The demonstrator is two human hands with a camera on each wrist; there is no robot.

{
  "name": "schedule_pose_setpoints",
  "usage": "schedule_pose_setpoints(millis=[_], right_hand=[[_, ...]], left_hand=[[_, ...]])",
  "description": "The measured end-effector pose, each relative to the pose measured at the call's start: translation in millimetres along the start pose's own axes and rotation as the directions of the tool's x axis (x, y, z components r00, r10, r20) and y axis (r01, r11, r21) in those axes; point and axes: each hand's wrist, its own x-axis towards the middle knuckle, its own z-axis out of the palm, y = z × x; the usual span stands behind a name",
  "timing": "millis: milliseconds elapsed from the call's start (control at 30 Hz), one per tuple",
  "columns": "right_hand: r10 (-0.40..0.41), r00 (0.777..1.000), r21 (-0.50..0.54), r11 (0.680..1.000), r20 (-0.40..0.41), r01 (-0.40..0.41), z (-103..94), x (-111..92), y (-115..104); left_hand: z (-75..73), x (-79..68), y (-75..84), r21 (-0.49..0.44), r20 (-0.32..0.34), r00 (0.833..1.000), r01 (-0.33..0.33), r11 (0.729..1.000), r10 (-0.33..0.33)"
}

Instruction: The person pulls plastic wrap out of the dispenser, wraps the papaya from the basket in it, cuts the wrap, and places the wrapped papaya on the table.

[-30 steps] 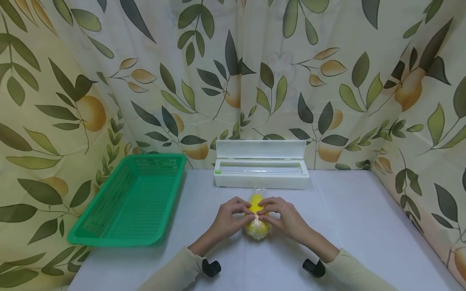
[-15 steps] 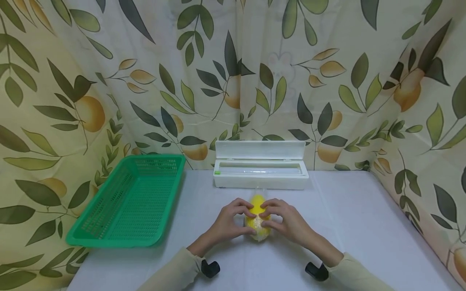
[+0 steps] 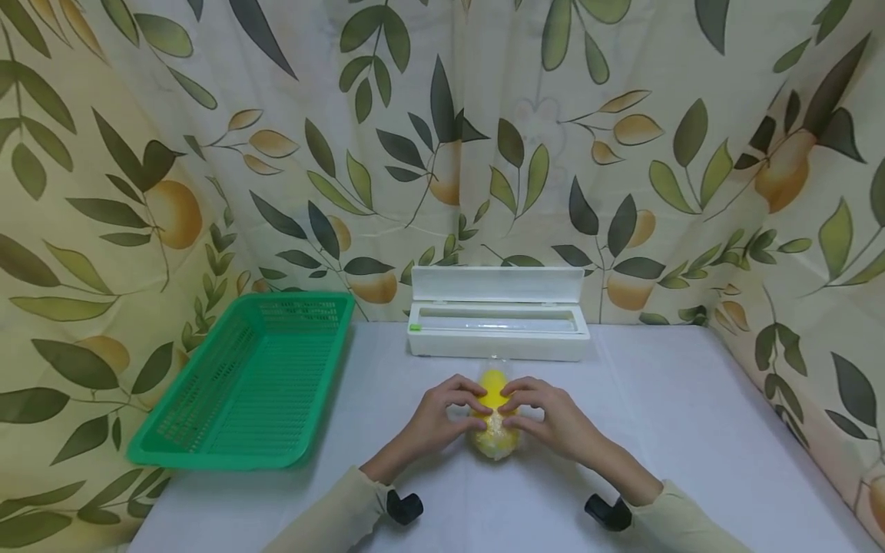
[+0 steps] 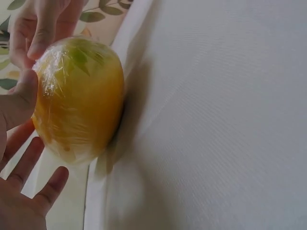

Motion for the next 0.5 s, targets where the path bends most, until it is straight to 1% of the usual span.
schedule_pose_setpoints(millis=[100,200,267,333,433,500], right_hand=[[-0.002,1.000,-0.009,1.000,-0.030,0.002,2.1,2.0,0.1],[-0.003,0.998,-0.018,1.000,-0.055,0.002,4.1,3.1,-1.4],[0.000,0.998,-0.031,1.000,-0.056,-0.001,4.8,3.8,-2.6],[0.001,0.999,-0.041,0.999,-0.054,-0.003,4.3,3.7,-3.0],[-0.002,0.999,-0.027,1.000,-0.040,0.000,1.1,3.3,-1.1],[-0.009,0.999,-0.014,1.000,-0.040,0.009,-1.8,2.6,2.1]], left_hand=[[2.0,2.9,1.6,-0.003,-0.023,1.000,0.004,1.000,-0.004],[3.8,4.8,2.8,-0.019,-0.034,0.999,0.029,0.999,-0.030],[4.6,5.2,2.8,-0.028,-0.037,0.998,0.044,0.999,-0.045],[4.9,5.0,2.6,-0.026,-0.024,0.998,0.051,0.998,-0.052],[4.9,3.8,1.3,-0.005,0.001,0.999,0.043,0.999,-0.043],[4.7,2.6,0.1,0.024,0.005,1.000,0.010,1.000,-0.010]])
